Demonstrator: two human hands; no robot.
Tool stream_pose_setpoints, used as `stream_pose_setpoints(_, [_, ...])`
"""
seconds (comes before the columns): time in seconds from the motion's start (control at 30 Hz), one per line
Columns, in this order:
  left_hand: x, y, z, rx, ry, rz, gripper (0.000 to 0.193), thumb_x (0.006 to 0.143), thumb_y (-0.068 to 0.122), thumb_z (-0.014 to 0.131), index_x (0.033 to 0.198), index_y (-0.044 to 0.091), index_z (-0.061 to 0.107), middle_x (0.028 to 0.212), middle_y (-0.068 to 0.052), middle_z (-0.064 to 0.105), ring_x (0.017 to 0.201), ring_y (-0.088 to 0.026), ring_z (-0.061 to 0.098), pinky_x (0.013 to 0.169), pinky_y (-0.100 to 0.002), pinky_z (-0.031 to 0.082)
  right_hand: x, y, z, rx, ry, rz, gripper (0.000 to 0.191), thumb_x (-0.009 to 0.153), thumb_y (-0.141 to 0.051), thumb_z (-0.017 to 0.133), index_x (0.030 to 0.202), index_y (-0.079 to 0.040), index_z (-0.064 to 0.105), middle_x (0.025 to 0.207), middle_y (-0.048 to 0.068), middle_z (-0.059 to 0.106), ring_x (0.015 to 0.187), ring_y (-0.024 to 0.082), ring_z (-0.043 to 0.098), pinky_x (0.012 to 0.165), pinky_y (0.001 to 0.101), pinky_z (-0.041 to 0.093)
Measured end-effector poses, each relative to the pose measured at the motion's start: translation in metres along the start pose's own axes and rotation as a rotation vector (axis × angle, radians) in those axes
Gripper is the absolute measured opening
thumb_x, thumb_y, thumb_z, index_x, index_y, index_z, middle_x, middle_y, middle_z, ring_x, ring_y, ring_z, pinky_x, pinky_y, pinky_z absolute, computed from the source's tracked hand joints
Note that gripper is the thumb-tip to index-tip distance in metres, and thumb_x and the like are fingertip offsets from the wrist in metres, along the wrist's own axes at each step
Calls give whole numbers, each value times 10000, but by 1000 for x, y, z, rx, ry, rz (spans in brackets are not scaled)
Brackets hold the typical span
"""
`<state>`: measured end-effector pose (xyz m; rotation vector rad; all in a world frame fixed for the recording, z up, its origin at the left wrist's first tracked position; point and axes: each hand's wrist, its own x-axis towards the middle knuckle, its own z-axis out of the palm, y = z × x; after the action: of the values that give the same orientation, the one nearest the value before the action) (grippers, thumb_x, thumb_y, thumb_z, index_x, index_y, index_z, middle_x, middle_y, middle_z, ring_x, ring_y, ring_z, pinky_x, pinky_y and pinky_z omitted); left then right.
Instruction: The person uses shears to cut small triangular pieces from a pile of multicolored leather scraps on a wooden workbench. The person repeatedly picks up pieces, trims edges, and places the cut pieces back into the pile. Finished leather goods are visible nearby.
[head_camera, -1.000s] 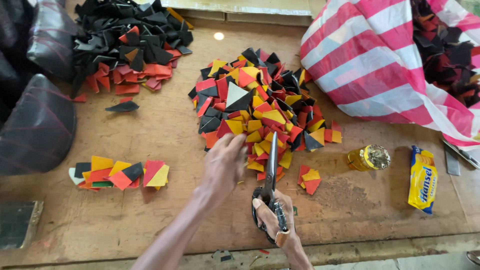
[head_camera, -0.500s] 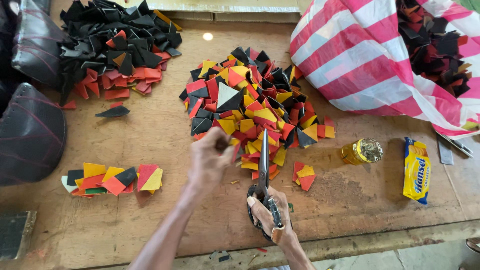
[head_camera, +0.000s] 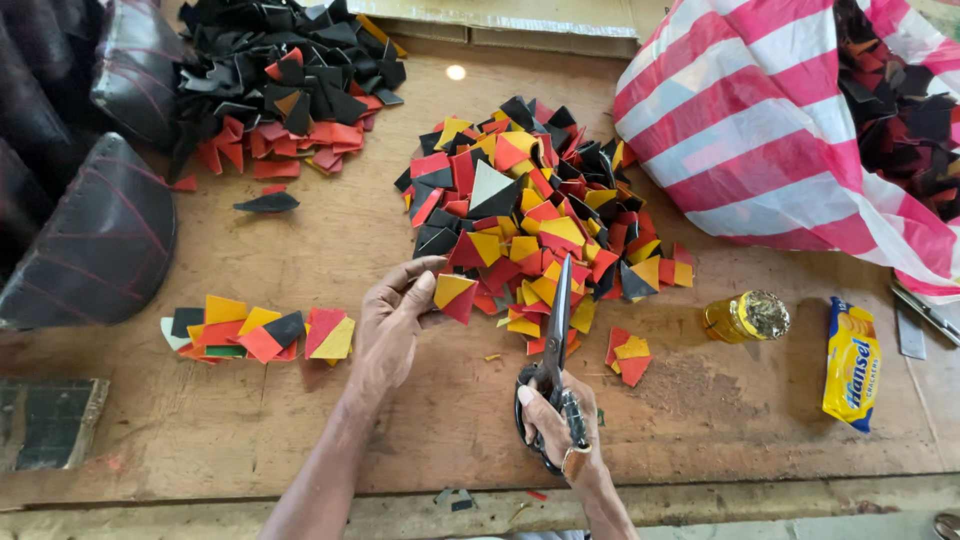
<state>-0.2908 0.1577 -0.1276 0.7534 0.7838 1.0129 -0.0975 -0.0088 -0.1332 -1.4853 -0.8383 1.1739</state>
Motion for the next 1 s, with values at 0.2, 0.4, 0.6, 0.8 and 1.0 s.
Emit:
stream_pose_setpoints(0.2, [-2,6,-1,-108,-46,50,316,1029,86,488,1319,19,594,1191,-113,706,1036,-210,727,897,-389,609,0,4,-3,28,-16,-44,151,903,-146,662,842,-26,593,595,23,567,477,109,536,444,267,450])
stream_pose_setpoints(0.4, [-2,3,-2,100,-28,173,451,894,-96,628,1324,24,563,1195,-113,713,1065,-127,685,904,-276,561,3,7,-5,50,-37,-66,170,905,-152,671,834,-27,581,602,20,561,478,108,535,441,267,449])
stream_pose_setpoints(0.6, [-8,4,-1,211,-21,205,333,872,-91,734,1190,10,720,1099,-54,739,995,-84,689,852,-218,565,2,8,-6,42,-24,-69,168,894,-160,682,843,-27,593,596,20,565,474,105,535,438,264,442])
stream_pose_setpoints(0.8, [-11,9,5,295,55,197,340,827,-92,766,1156,-15,719,1057,-57,751,937,-80,703,838,-236,593,3,3,-4,0,-11,-51,181,881,-178,695,851,-29,596,578,22,571,460,108,542,428,269,449])
stream_pose_setpoints(1.0, [-10,19,12,96,-15,275,441,879,-93,699,1310,-6,656,1177,-98,724,1014,-132,693,904,-276,591,4,-9,0,-37,0,28,166,879,-161,704,866,-23,612,594,22,563,468,113,539,430,281,450])
